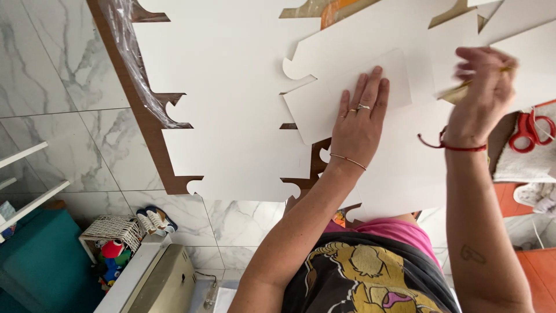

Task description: Cutting out shapes from cardboard sheets using a utility knife

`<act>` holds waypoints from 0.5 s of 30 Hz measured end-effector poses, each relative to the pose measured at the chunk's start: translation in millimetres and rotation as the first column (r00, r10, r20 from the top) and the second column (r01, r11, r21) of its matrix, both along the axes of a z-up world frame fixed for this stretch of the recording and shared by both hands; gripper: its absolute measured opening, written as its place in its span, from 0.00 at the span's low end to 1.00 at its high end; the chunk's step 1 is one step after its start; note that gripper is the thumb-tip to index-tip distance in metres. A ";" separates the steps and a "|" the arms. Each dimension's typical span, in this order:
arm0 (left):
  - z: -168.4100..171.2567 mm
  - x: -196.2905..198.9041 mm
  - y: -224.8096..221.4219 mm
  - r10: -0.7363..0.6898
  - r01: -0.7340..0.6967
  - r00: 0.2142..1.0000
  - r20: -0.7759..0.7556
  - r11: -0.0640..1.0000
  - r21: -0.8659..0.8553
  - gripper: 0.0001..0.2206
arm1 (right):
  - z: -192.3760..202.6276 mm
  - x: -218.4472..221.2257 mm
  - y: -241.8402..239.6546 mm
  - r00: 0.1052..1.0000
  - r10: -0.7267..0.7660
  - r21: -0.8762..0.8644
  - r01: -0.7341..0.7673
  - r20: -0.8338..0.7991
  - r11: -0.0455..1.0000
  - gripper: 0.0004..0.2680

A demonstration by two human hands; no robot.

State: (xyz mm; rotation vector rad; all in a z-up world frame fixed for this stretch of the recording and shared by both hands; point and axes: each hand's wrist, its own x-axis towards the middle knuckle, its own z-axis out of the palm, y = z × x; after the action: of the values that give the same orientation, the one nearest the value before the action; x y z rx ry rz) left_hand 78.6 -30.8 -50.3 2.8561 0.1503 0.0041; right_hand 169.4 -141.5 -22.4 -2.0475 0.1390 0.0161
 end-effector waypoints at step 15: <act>-4.5 9.5 -20.3 0.032 -0.036 0.999 0.036 0.992 0.125 0.12 | -11.3 -11.5 8.0 0.882 0.434 -0.265 -0.382 0.180 0.886 0.03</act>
State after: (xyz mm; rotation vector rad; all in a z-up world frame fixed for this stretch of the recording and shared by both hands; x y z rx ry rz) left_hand 88.1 -51.1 -54.8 2.9764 0.1987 0.0712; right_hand 157.9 -133.4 -33.7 -2.2494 -0.4666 0.0225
